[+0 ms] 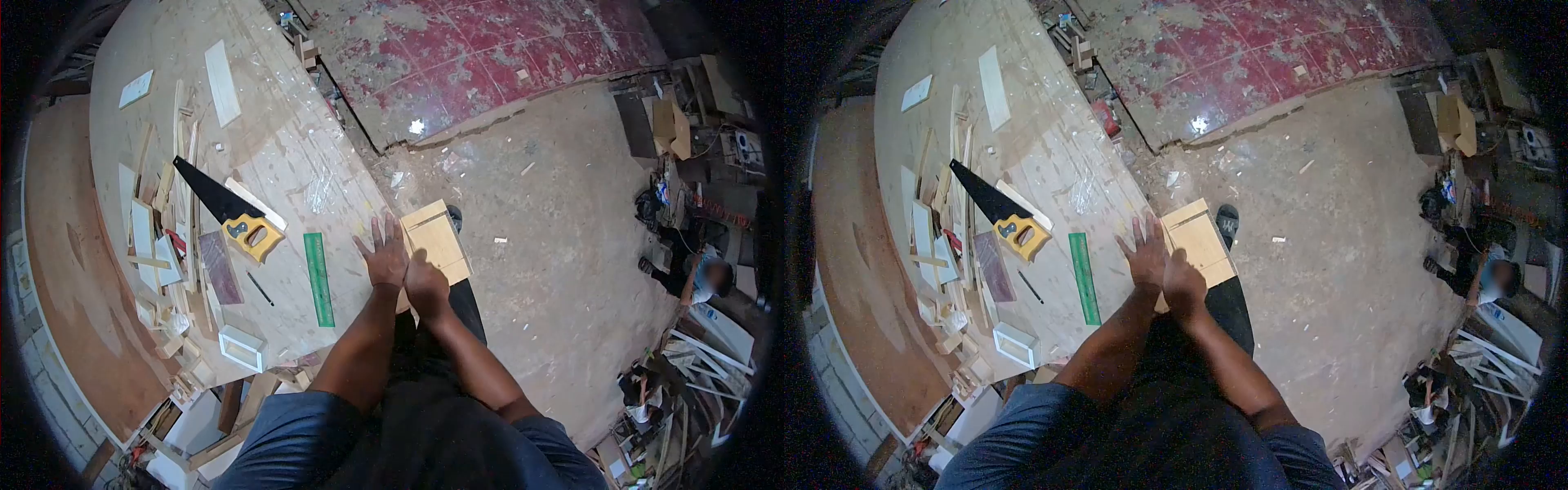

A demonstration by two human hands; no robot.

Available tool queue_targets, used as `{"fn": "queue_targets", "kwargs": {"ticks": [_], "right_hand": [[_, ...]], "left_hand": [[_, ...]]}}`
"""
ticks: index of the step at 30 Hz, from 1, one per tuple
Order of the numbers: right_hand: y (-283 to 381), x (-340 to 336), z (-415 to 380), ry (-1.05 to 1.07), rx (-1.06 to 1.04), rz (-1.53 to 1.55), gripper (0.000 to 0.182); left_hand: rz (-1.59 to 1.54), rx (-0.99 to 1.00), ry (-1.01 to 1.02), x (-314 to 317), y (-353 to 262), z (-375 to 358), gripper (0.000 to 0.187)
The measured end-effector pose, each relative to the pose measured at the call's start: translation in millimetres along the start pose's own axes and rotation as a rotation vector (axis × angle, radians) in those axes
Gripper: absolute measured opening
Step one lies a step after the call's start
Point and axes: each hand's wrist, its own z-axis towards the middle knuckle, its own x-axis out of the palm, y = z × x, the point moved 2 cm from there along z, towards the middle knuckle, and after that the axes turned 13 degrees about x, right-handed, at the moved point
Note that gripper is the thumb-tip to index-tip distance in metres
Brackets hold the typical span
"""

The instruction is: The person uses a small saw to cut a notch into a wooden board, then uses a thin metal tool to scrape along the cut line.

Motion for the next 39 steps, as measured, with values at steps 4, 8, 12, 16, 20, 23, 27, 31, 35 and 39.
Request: {"fn": "queue_targets", "kwargs": {"ticks": [4,8,12,16,20,23,27,31,35,39], "right_hand": [[-2,6,4,0.028,-0.017,0.035,0.025],[2,-27,-15,0.188,0.126,0.051,0.023],[-4,6,8,0.146,0.065,0.084,0.023],[0,-4,11,0.214,0.098,0.084,0.023],[3,-19,-1,0.249,0.212,0.055,0.021],[0,-12,1,0.296,0.234,0.078,0.021],[-2,-6,9,0.239,0.169,0.08,0.023],[10,-31,-4,0.319,0.196,-0.034,0.023],[7,-51,-41,0.345,0.168,-0.135,0.028],[16,-87,-61,0.325,0.142,-0.215,0.036]], "left_hand": [[-0.066,0.0,0.046,-14,-4,1,0.08],[-0.06,0.041,-0.022,-18,-3,-4,0.081],[0.059,0.09,-0.187,7,2,-3,0.083],[0.088,0.103,-0.266,5,2,-3,0.093],[-0.14,0.07,-0.173,-14,-1,-5,0.098],[-0.133,0.067,-0.136,-8,0,-4,0.101],[-0.034,0.081,-0.204,-1,1,-1,0.106],[-0.199,0.033,-0.022,-31,-2,-5,0.088],[0.008,0.051,-0.085,-6,1,-5,0.075],[-0.076,0.022,-0.082,-5,1,-5,0.07]]}}
